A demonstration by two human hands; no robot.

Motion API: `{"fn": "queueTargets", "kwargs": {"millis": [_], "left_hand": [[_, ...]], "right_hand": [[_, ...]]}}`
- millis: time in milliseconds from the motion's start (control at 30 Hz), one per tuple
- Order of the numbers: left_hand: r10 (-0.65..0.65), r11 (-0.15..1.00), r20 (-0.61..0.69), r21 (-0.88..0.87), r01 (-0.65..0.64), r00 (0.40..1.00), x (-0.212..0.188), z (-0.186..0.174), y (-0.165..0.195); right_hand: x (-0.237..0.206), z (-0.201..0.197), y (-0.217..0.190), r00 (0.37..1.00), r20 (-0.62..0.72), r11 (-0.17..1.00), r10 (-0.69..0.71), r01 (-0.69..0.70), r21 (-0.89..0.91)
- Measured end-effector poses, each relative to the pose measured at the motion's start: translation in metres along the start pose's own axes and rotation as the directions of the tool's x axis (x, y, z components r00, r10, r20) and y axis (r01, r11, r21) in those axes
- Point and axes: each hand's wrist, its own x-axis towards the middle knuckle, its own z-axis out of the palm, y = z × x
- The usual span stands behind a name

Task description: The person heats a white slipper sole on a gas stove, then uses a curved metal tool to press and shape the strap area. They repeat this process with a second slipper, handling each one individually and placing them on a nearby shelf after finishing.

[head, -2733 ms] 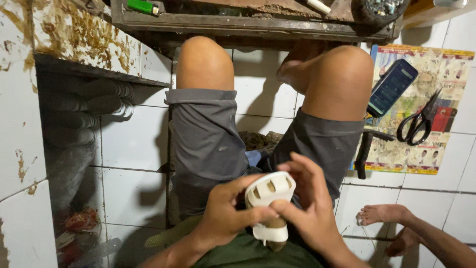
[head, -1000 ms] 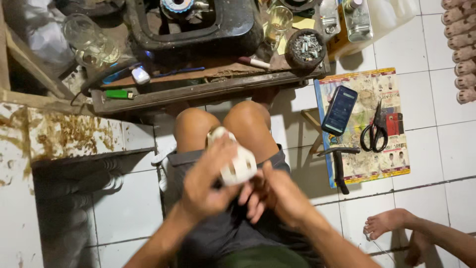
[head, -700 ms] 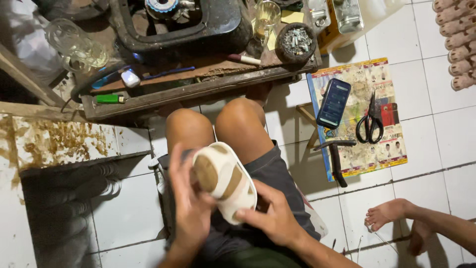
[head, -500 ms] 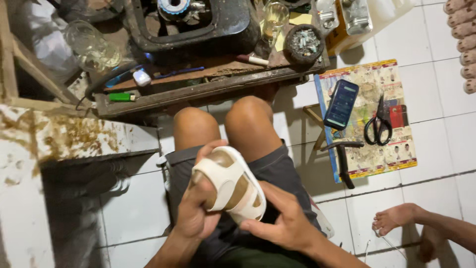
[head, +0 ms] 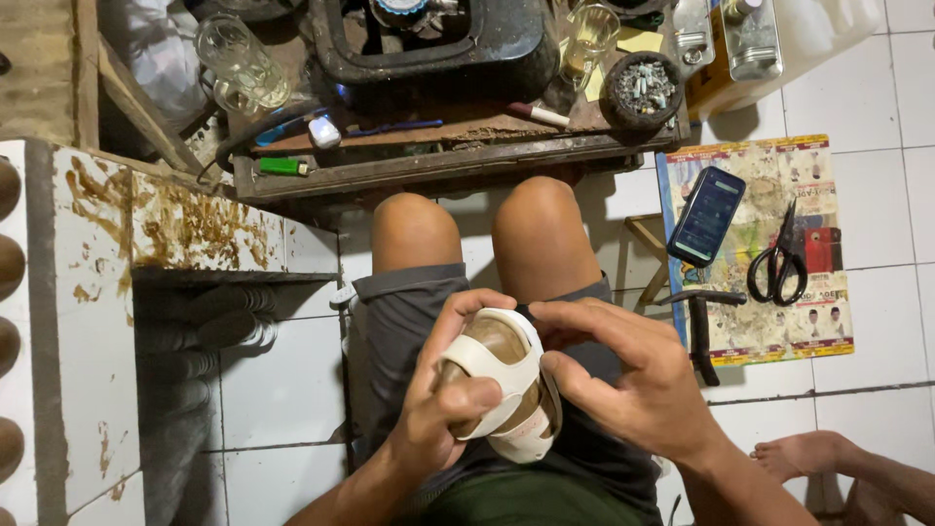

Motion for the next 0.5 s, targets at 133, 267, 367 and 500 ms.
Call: {"fn": "queueTargets", "kwargs": {"millis": [133,267,367,500], "left_hand": [[0.003,0.982,-0.022,0.188,0.001,1.0,-0.005,0.002,0.0],[-0.009,0.975,-0.023,0.222,0.014,1.0,-0.005,0.001,-0.004],[-0.013,0.983,-0.06,0.18,0.023,0.998,-0.004,0.0,-0.006],[0.026,0.992,-0.101,0.124,-0.013,0.995,-0.001,-0.001,-0.006]], "right_hand": [[0.003,-0.004,-0.01,0.999,0.054,0.997,-0.004,0.008,-0.071],[0.001,-0.001,-0.003,0.998,0.061,0.997,0.031,-0.026,-0.077],[-0.002,0.003,0.005,0.992,0.003,0.989,0.124,-0.123,-0.082],[-0.01,0.007,0.009,0.998,-0.007,0.988,0.065,-0.064,0.139]]}}
